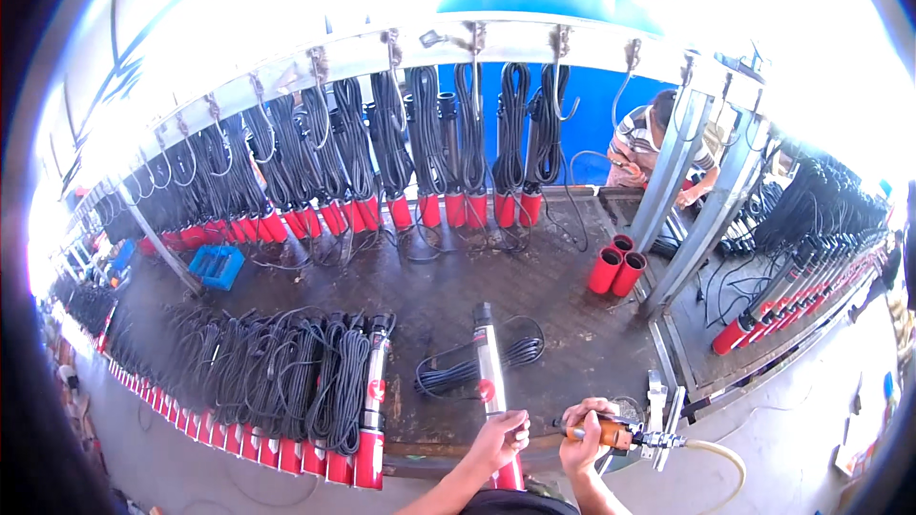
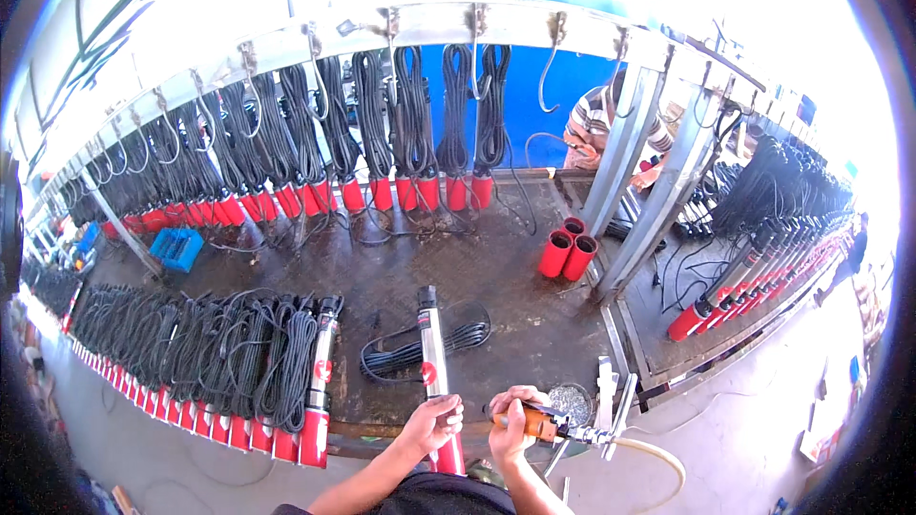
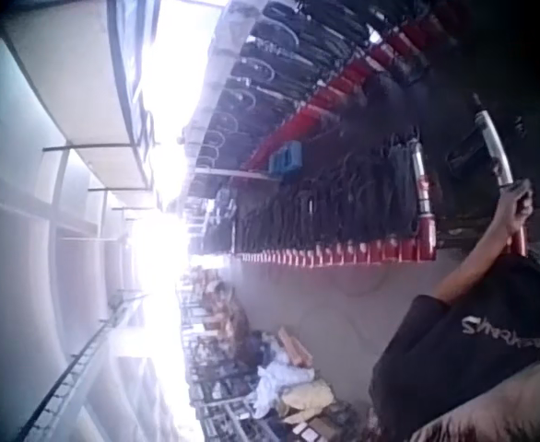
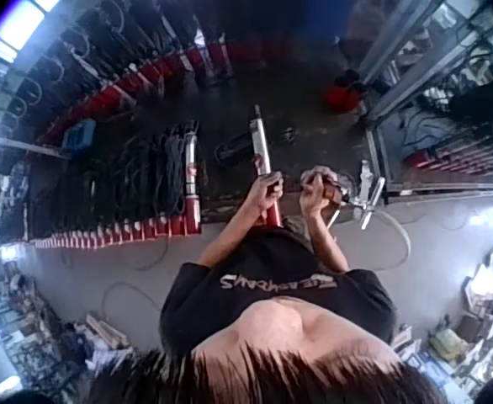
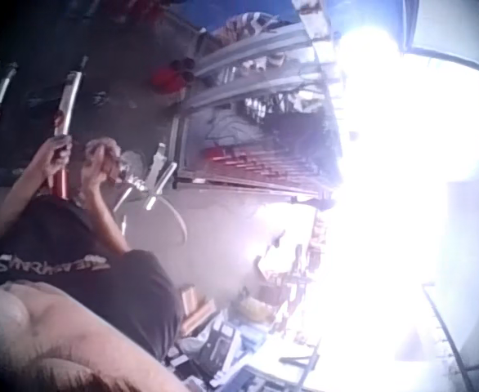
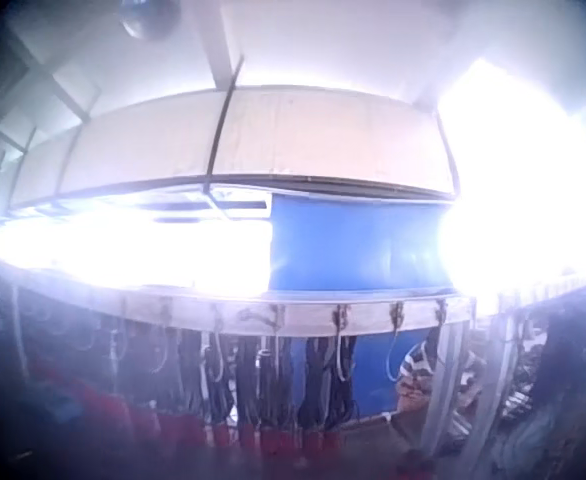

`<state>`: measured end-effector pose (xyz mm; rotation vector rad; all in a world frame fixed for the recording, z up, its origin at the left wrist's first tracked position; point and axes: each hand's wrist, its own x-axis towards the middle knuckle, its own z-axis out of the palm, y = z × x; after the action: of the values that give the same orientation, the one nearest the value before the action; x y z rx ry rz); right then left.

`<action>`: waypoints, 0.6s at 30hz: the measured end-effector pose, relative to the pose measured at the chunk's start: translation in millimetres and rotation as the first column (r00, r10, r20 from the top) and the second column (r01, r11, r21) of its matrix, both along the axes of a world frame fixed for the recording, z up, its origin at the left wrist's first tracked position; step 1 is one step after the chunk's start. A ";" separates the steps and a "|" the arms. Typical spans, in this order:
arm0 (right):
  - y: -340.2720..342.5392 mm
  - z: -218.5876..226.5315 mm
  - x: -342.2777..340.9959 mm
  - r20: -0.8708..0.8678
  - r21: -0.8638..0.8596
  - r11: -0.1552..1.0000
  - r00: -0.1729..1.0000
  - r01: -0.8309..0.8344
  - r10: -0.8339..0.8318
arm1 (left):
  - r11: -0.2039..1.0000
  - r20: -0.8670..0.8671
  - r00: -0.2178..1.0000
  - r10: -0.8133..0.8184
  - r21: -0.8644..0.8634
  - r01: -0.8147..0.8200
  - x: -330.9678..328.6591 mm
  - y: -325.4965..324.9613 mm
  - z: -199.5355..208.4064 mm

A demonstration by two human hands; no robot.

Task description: The person assembles water pumps by using a pneumatic screwdriver to secure components, attaching cables, and fitting red caps onto the pump bodies at a workshop bench.

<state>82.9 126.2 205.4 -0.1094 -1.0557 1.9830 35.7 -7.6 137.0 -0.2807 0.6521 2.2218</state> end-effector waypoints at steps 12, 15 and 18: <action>-17.0 -12.1 3.5 0.008 -0.053 0.997 0.999 -0.052 0.053 | 0.999 0.119 0.992 -0.034 -0.025 0.037 2.7 -21.7 -12.5; -21.4 -15.4 13.3 -0.014 -0.106 0.992 0.998 -0.068 0.067 | 0.997 0.182 0.980 -0.074 -0.012 0.077 11.2 -29.8 -17.0; -24.2 -21.8 13.2 -0.001 -0.117 0.993 1.000 -0.029 0.029 | 0.996 0.259 0.962 -0.082 -0.005 0.086 13.7 -31.1 -21.4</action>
<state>96.2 102.1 183.6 -0.1594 -0.9458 2.0711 49.3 -38.7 115.6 -0.5324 0.5288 2.0538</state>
